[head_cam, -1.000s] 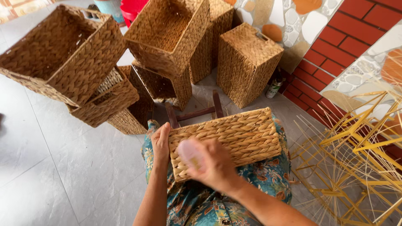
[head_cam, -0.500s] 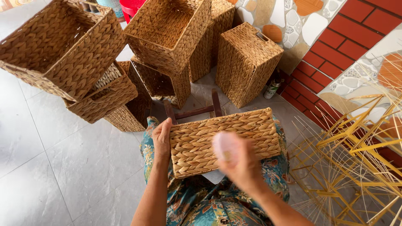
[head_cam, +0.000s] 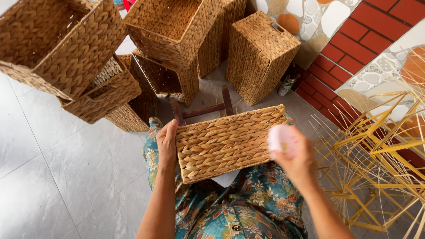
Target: The person brushes the exterior and interior surfaces of a woven basket with a small brush. They rotate the basket to reach all sides and the inside, then place it on a stack of similar baskets. The person repeats the same brushing process on a second basket.
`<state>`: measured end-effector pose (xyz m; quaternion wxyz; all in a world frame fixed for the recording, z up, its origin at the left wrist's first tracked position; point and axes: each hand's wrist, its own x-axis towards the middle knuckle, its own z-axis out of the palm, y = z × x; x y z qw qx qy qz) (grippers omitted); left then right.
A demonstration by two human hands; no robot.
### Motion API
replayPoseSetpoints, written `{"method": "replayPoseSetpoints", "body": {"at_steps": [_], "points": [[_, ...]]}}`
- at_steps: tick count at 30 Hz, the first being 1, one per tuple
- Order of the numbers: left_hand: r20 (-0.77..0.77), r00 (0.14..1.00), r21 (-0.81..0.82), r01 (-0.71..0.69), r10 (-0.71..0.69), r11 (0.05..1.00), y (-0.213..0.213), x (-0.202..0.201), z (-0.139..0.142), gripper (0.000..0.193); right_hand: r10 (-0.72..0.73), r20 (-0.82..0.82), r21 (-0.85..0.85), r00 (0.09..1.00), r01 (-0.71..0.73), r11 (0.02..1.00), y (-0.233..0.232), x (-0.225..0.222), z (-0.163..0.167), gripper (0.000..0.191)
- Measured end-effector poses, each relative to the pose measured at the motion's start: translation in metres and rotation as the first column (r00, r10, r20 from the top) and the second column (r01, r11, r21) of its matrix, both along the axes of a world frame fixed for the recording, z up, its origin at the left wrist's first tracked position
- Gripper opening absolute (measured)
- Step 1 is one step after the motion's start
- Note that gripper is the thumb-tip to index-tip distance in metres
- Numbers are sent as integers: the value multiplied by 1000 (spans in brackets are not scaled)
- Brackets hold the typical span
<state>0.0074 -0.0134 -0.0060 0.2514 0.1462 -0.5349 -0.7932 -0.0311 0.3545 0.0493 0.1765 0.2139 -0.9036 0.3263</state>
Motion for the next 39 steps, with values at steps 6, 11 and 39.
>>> {"method": "replayPoseSetpoints", "body": {"at_steps": [6, 11, 39], "points": [[-30, 1000, 10, 1, -1, 1000, 4, -4, -5, 41, 39, -100, -42, 994, -43, 998, -40, 20, 9, 82], [1, 1000, 37, -9, 9, 999, -1, -7, -6, 35, 492, -31, -77, 870, -493, 867, -141, 69, 19, 88], [-70, 997, 55, 37, -34, 998, 3, 3, 6, 33, 467, -85, 0, 880, -469, 883, -172, 54, 26, 87]]}}
